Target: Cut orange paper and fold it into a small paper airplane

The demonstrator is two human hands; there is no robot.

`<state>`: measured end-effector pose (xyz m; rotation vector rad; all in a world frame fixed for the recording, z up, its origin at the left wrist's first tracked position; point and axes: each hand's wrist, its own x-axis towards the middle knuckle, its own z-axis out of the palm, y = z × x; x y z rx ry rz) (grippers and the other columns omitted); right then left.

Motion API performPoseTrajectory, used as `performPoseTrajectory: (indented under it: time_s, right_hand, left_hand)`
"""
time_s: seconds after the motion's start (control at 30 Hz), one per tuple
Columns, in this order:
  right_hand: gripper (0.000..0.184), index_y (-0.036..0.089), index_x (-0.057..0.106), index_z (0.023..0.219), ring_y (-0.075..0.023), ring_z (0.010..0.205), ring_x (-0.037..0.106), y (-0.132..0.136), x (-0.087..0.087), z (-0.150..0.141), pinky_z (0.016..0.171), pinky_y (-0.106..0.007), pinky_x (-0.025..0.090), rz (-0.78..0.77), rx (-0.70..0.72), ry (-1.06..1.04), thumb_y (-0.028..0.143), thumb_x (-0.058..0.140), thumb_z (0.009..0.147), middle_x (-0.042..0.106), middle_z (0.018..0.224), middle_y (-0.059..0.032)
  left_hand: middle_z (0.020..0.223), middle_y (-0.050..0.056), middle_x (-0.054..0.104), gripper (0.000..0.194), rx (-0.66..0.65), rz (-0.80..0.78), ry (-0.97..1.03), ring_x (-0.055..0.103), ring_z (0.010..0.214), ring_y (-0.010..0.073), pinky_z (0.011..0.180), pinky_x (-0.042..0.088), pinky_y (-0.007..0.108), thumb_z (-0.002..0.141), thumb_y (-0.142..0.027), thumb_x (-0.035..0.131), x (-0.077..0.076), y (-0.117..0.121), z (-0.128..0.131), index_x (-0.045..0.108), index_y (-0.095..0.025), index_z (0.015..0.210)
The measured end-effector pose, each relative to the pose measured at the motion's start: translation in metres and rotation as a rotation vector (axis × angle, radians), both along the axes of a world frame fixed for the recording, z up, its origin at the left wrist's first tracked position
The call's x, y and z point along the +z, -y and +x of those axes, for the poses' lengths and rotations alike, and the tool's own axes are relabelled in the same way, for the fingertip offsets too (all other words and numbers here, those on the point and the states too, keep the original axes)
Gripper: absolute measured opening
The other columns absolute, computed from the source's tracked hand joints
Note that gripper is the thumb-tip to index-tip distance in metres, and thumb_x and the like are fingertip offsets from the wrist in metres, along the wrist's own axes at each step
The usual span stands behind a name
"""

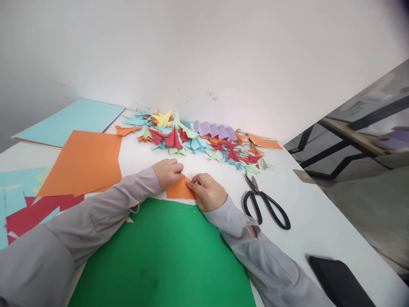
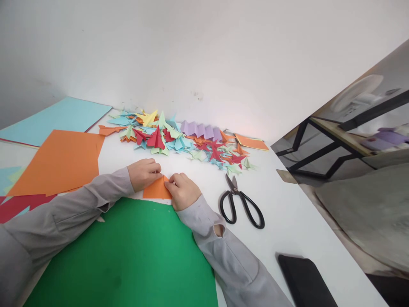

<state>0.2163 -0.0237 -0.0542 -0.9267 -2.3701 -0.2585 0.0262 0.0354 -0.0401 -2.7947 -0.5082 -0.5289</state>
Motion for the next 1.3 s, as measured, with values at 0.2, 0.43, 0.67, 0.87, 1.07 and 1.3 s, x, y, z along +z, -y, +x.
performPoseTrajectory:
  time_s: [0.2, 0.43, 0.67, 0.87, 1.07, 1.3]
  right_hand:
    - [0.027, 0.015, 0.065, 0.087, -0.0178, 0.068, 0.045, 0.0019, -0.0019, -0.0013, 0.058, -0.029, 0.042, 0.037, -0.043, 0.014, 0.007, 0.041, 0.079, 0.056, 0.076, -0.0093]
    - [0.030, 0.016, 0.065, 0.092, -0.0170, 0.067, 0.047, 0.0034, -0.0047, -0.0030, 0.058, -0.027, 0.042, 0.094, -0.113, 0.000, 0.006, 0.039, 0.081, 0.057, 0.073, -0.0081]
    - [0.027, 0.016, 0.068, 0.087, -0.0162, 0.062, 0.044, 0.0051, -0.0003, -0.0053, 0.054, -0.028, 0.040, 0.116, -0.159, 0.065, 0.009, 0.042, 0.081, 0.057, 0.070, -0.0081]
    - [0.026, 0.016, 0.067, 0.084, -0.0162, 0.065, 0.047, 0.0046, 0.0004, -0.0033, 0.056, -0.027, 0.041, 0.036, -0.118, -0.020, 0.011, 0.042, 0.081, 0.057, 0.073, -0.0081]
    - [0.027, 0.013, 0.068, 0.084, -0.0166, 0.063, 0.047, 0.0054, 0.0002, -0.0046, 0.054, -0.027, 0.041, 0.041, -0.094, -0.055, 0.009, 0.041, 0.079, 0.057, 0.070, -0.0090]
    - [0.026, 0.013, 0.068, 0.082, -0.0171, 0.063, 0.045, 0.0063, 0.0017, -0.0064, 0.055, -0.027, 0.039, 0.074, -0.121, 0.000, 0.008, 0.043, 0.076, 0.056, 0.070, -0.0091]
  left_hand:
    - [0.078, 0.008, 0.055, 0.025, 0.011, 0.003, -0.006, 0.041, 0.068, 0.0159, 0.062, 0.035, 0.029, 0.086, -0.016, 0.039, -0.0007, -0.0001, -0.0001, 0.063, -0.014, 0.079]
    - [0.080, 0.007, 0.056, 0.027, 0.037, 0.001, -0.039, 0.042, 0.069, 0.0162, 0.063, 0.035, 0.029, 0.087, -0.016, 0.037, -0.0001, 0.0007, 0.0000, 0.063, -0.014, 0.080]
    - [0.081, 0.007, 0.056, 0.025, 0.035, -0.007, -0.051, 0.042, 0.069, 0.0162, 0.064, 0.036, 0.030, 0.086, -0.017, 0.038, 0.0003, 0.0008, -0.0002, 0.063, -0.015, 0.081]
    - [0.080, 0.007, 0.056, 0.026, 0.013, 0.000, -0.013, 0.042, 0.069, 0.0160, 0.063, 0.036, 0.029, 0.086, -0.016, 0.038, -0.0019, -0.0006, -0.0010, 0.063, -0.015, 0.080]
    - [0.081, 0.007, 0.057, 0.026, 0.023, 0.006, -0.025, 0.041, 0.069, 0.0165, 0.063, 0.036, 0.029, 0.086, -0.016, 0.038, -0.0019, -0.0004, -0.0010, 0.064, -0.015, 0.081]
    - [0.082, 0.006, 0.057, 0.025, 0.037, -0.010, -0.034, 0.042, 0.070, 0.0160, 0.064, 0.036, 0.029, 0.086, -0.017, 0.039, -0.0010, 0.0001, -0.0010, 0.064, -0.015, 0.081]
